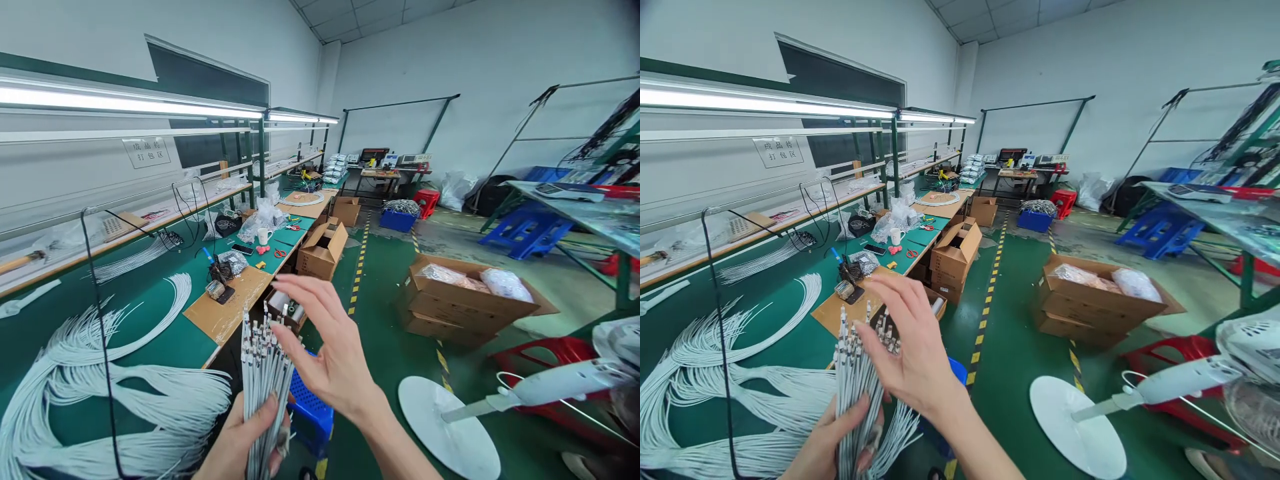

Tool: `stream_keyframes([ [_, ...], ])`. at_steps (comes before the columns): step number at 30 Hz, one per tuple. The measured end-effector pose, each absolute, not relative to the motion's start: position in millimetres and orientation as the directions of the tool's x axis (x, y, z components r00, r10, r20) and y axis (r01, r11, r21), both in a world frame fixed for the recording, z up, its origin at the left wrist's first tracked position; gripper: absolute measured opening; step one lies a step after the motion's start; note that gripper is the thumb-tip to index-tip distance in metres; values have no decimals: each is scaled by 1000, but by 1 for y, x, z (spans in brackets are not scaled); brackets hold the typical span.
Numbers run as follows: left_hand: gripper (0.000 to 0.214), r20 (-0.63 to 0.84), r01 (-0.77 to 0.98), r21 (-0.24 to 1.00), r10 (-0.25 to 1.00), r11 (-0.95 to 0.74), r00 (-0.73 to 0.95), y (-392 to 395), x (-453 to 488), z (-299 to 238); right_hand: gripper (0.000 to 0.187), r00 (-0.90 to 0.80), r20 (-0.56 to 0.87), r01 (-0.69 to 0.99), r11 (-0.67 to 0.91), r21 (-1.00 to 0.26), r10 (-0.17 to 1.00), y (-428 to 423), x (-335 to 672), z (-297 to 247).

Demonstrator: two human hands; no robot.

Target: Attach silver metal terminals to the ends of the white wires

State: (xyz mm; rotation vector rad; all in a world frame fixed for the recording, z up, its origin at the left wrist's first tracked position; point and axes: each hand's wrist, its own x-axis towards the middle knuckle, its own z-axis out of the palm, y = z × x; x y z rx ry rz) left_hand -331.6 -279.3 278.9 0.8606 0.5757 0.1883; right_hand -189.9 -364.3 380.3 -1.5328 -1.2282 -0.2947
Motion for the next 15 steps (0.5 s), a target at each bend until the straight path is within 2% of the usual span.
stream_keyframes([
  [2, 61, -399, 85, 763, 364, 641, 842, -280, -331, 277, 50, 254, 777, 888, 179, -423, 575, -361, -185, 383],
  [5, 60, -406, 102, 769, 359, 631, 840, -279, -331, 274, 41, 120, 705, 851, 293, -436, 699, -353, -185, 374],
  [7, 60, -407, 106, 774, 362, 625, 839, -278, -331, 274, 30, 146, 696, 810, 319, -492, 703, -351, -186, 366],
  [9, 60, -392, 96, 782, 365, 616, 845, -277, -330, 275, 26, 233, 701, 778, 304, -551, 674, -351, -186, 363],
  [12, 61, -367, 82, 794, 367, 603, 855, -276, -329, 277, 40, 347, 654, 734, 239, -636, 673, -350, -183, 366],
  [15, 63, -376, 96, 793, 359, 602, 854, -276, -327, 277, 42, 328, 619, 731, 224, -645, 713, -347, -182, 368],
])
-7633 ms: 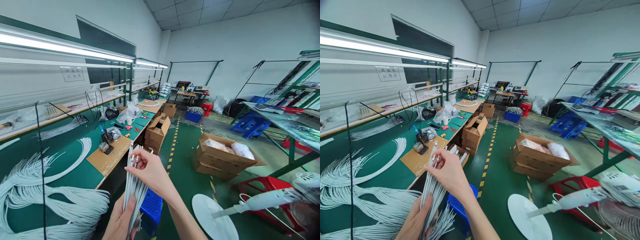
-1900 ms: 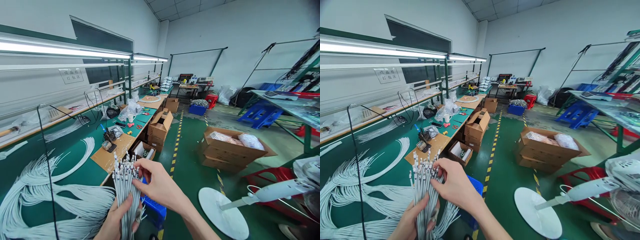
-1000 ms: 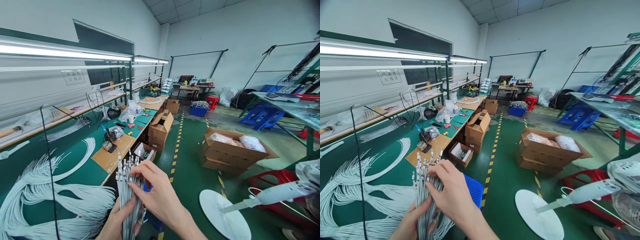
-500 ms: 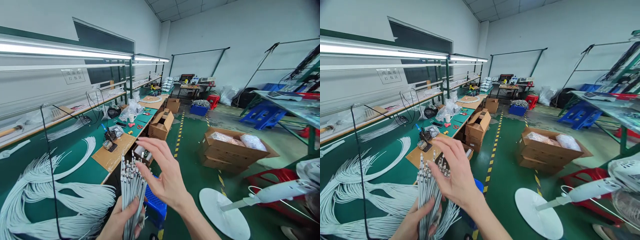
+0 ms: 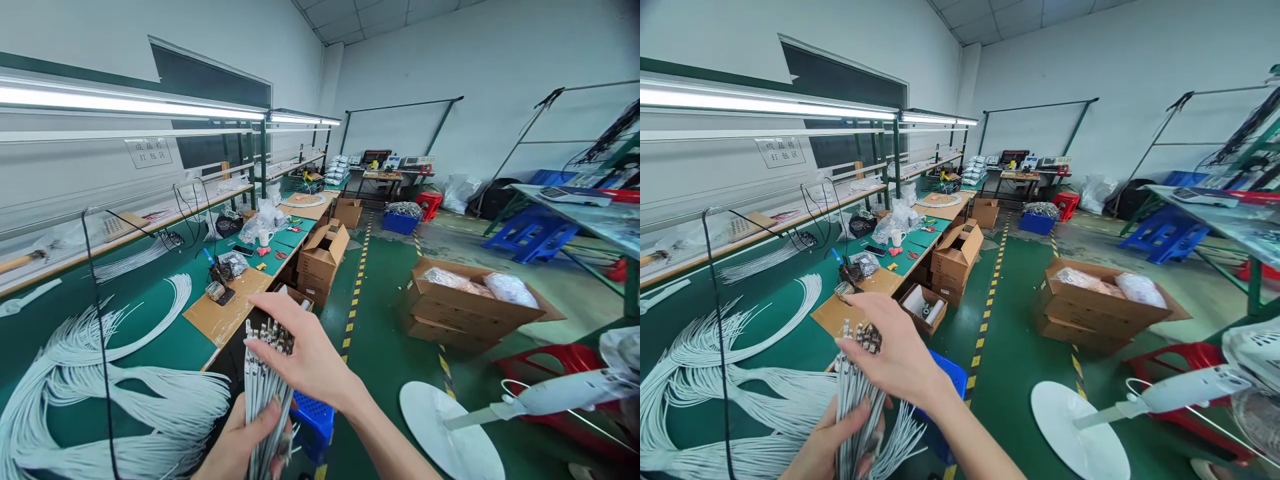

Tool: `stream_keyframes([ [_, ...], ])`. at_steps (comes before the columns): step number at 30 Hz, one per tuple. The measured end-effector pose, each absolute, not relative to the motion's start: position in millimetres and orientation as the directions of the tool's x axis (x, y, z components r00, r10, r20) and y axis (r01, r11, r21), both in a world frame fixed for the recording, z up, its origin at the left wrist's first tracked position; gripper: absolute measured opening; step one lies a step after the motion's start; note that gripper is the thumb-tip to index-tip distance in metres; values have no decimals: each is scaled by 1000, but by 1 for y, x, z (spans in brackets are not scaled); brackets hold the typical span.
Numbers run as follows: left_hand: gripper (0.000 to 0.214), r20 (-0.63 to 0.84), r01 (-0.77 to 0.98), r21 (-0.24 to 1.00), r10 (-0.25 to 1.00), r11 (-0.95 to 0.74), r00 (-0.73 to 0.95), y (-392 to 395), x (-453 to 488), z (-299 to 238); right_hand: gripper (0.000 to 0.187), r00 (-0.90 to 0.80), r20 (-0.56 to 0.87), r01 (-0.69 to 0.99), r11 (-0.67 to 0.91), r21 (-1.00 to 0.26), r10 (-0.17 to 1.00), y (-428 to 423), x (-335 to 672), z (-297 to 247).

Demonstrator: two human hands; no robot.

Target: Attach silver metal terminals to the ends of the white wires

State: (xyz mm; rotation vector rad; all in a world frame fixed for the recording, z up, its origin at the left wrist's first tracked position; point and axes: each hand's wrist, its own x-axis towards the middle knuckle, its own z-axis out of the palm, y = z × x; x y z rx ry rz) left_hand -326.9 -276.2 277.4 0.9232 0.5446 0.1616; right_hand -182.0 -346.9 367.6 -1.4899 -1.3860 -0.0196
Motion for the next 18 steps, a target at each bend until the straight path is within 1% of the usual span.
stream_keyframes([
  [3, 63, -400, 116, 786, 357, 607, 844, -276, -325, 277, 30, 202, 618, 735, 300, -608, 760, -345, -183, 367],
  [5, 62, -405, 122, 788, 358, 604, 842, -276, -324, 278, 29, 133, 619, 723, 352, -595, 774, -347, -181, 369],
  [7, 62, -403, 123, 791, 358, 600, 842, -274, -325, 279, 33, 170, 620, 712, 340, -615, 766, -350, -173, 373],
  [10, 65, -407, 131, 789, 352, 600, 843, -272, -327, 282, 45, 344, 582, 691, 221, -688, 737, -353, -158, 380],
  [11, 65, -412, 136, 788, 350, 600, 842, -271, -327, 282, 47, 365, 558, 682, 194, -705, 745, -354, -154, 380],
  [15, 64, -421, 141, 791, 362, 596, 831, -270, -326, 283, 40, 272, 490, 672, 201, -712, 828, -353, -154, 375],
  [18, 65, -423, 134, 793, 379, 594, 823, -269, -324, 282, 40, 255, 460, 672, 186, -717, 850, -351, -162, 369],
])
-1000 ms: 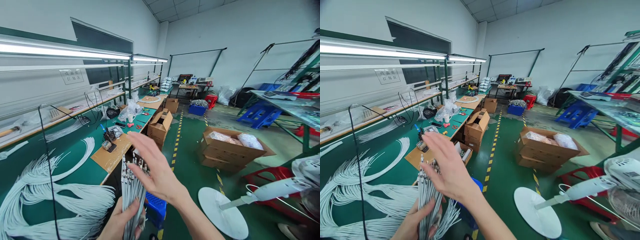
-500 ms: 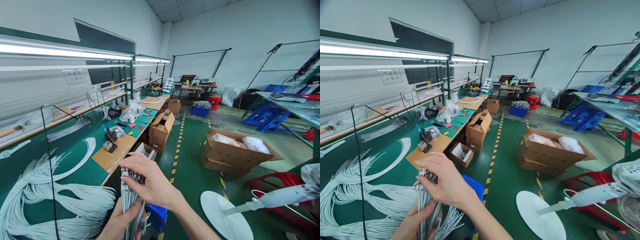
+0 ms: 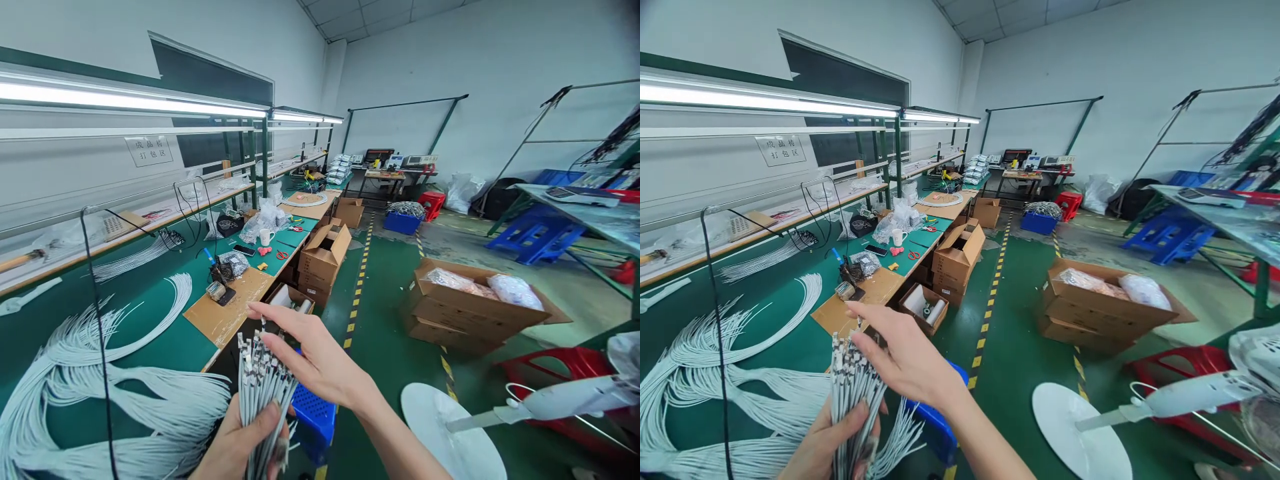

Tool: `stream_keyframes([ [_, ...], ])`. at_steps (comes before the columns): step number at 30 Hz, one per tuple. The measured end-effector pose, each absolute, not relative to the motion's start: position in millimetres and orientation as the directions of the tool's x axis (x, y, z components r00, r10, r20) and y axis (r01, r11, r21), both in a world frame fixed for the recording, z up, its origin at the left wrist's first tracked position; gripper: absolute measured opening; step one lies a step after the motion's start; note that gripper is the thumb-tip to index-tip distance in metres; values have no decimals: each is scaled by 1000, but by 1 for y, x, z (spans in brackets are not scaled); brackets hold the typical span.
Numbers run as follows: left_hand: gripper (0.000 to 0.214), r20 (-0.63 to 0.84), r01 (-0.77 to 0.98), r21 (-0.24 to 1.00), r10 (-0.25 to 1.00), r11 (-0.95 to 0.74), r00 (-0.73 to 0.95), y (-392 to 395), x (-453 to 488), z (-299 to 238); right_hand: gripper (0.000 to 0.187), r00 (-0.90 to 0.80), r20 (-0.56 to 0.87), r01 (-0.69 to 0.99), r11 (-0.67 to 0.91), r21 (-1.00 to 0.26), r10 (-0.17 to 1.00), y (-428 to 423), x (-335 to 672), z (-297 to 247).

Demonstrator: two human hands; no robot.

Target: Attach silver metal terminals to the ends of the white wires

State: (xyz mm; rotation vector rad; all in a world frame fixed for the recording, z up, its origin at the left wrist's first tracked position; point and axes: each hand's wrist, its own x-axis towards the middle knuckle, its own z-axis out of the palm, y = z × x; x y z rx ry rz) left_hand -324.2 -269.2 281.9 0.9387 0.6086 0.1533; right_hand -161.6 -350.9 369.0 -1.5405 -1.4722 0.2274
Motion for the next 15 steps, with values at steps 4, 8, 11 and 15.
stream_keyframes([
  [4, 67, -433, 136, 792, 391, 595, 812, -269, -324, 283, 34, 269, 420, 664, 148, -732, 867, -349, -163, 366],
  [8, 67, -432, 125, 792, 404, 597, 806, -268, -326, 284, 38, 274, 403, 655, 138, -743, 873, -351, -164, 368],
  [11, 66, -430, 119, 793, 411, 597, 804, -268, -327, 283, 36, 231, 455, 641, 218, -736, 860, -354, -170, 369],
  [15, 64, -409, 103, 801, 415, 589, 812, -267, -327, 282, 34, 473, 408, 447, 186, -875, 781, -355, -164, 367],
])
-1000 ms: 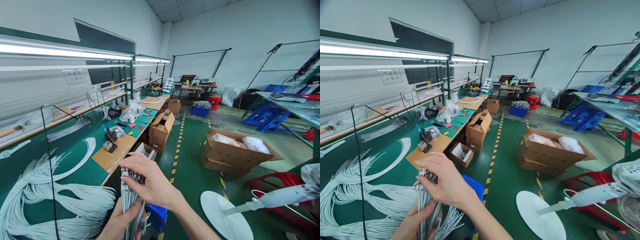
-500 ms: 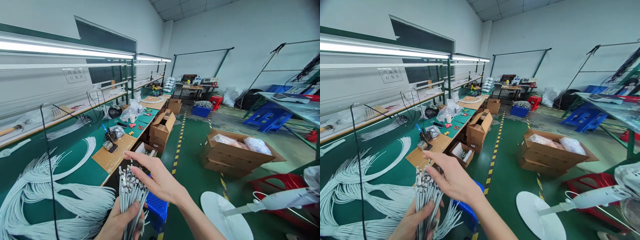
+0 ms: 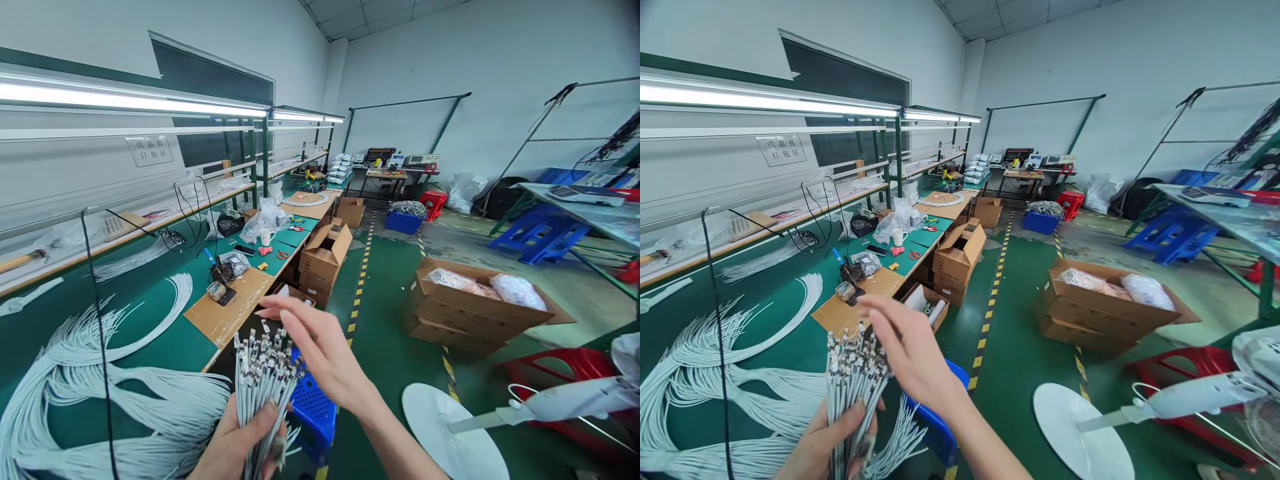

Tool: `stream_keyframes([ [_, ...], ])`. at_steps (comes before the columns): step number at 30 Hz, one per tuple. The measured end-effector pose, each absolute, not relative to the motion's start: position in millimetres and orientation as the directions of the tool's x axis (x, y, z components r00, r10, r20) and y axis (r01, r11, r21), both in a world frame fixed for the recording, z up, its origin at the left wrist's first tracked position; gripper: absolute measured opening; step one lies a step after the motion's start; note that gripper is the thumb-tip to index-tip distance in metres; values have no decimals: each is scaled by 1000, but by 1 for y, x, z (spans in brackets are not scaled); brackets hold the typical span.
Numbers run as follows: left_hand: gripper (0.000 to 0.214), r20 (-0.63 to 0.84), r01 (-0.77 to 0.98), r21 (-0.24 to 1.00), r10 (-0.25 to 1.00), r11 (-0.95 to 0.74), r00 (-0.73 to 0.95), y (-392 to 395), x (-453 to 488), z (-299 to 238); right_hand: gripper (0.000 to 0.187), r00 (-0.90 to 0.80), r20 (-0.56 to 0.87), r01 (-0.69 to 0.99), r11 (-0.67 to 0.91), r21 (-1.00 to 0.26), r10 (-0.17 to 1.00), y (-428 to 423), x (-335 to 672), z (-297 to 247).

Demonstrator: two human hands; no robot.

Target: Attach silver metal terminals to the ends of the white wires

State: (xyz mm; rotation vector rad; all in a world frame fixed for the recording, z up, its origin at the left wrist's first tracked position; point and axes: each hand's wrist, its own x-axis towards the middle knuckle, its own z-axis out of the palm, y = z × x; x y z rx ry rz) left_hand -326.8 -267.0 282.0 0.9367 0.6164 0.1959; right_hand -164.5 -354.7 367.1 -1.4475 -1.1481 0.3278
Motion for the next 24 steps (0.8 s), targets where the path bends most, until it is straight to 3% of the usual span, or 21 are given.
stream_keyframes([
  [5, 64, -395, 98, 802, 399, 590, 827, -267, -328, 282, 37, 511, 212, 232, 105, -967, 833, -356, -145, 357],
  [11, 61, -386, 97, 800, 383, 592, 839, -267, -330, 280, 39, 533, 112, 18, 121, -992, 838, -359, -142, 351],
  [17, 62, -382, 102, 800, 371, 591, 846, -268, -330, 281, 28, 517, 40, -57, 81, -995, 855, -361, -143, 353],
  [24, 59, -406, 132, 785, 340, 606, 848, -269, -334, 279, 21, 337, -17, -98, 17, -995, 941, -367, -137, 359],
])
